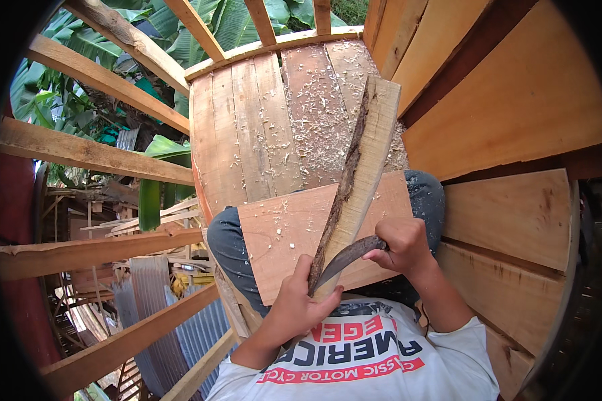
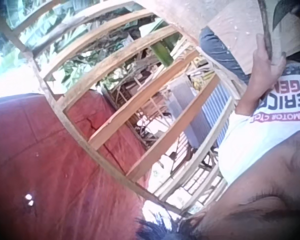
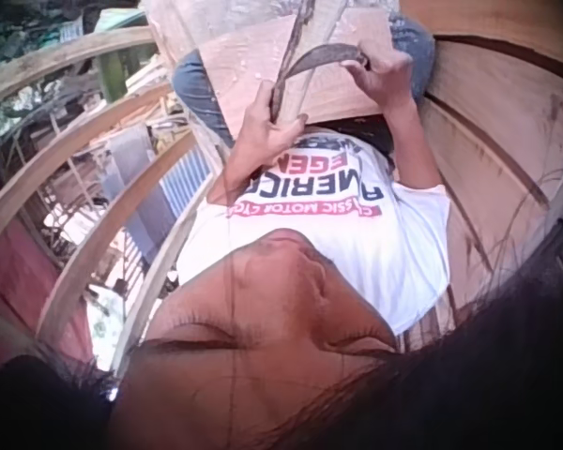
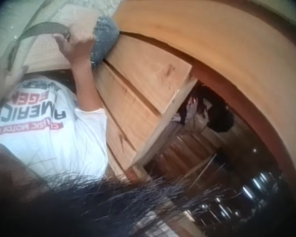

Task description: The person sits cross-legged on a wooden platform and uses a curved knife to shave and smooth a long, thin piece of wood. The person repeatedly rotates the wood and shaves off thin layers, creating wood shavings that accumulate on the platform.

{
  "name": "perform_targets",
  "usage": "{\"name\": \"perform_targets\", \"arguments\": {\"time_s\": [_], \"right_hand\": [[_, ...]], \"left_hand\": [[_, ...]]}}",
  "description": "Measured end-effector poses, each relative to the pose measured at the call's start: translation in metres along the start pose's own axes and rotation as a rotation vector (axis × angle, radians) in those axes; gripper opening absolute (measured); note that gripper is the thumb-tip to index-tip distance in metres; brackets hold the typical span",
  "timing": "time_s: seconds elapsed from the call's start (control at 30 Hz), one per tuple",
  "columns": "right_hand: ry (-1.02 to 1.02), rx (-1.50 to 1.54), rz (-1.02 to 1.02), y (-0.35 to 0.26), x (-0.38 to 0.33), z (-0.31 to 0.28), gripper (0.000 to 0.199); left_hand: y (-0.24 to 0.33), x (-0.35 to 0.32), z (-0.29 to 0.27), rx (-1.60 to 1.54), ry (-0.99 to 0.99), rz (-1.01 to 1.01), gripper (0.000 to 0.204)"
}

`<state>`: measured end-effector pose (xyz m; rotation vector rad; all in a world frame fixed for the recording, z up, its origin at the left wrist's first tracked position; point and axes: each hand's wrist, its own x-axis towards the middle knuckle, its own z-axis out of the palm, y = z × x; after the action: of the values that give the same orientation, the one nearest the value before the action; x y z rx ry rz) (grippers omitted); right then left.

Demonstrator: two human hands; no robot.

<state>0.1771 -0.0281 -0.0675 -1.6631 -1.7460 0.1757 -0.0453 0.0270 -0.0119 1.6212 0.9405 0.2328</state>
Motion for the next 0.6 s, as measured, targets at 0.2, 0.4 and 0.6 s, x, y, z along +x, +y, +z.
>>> {"name": "perform_targets", "arguments": {"time_s": [0.2,0.4,0.6], "right_hand": [[0.057,0.119,0.037,0.009,-0.011,0.005,0.056],[0.27,0.171,0.345,0.025,0.004,-0.007,0.049],[0.166,0.233,0.258,0.021,0.0,0.004,0.044]], "left_hand": [[-0.005,0.001,0.007,-0.167,-0.058,-0.059,0.044],[-0.012,-0.004,0.007,-0.134,-0.165,-0.047,0.04],[-0.009,0.002,0.002,-0.161,-0.101,-0.057,0.042]]}}
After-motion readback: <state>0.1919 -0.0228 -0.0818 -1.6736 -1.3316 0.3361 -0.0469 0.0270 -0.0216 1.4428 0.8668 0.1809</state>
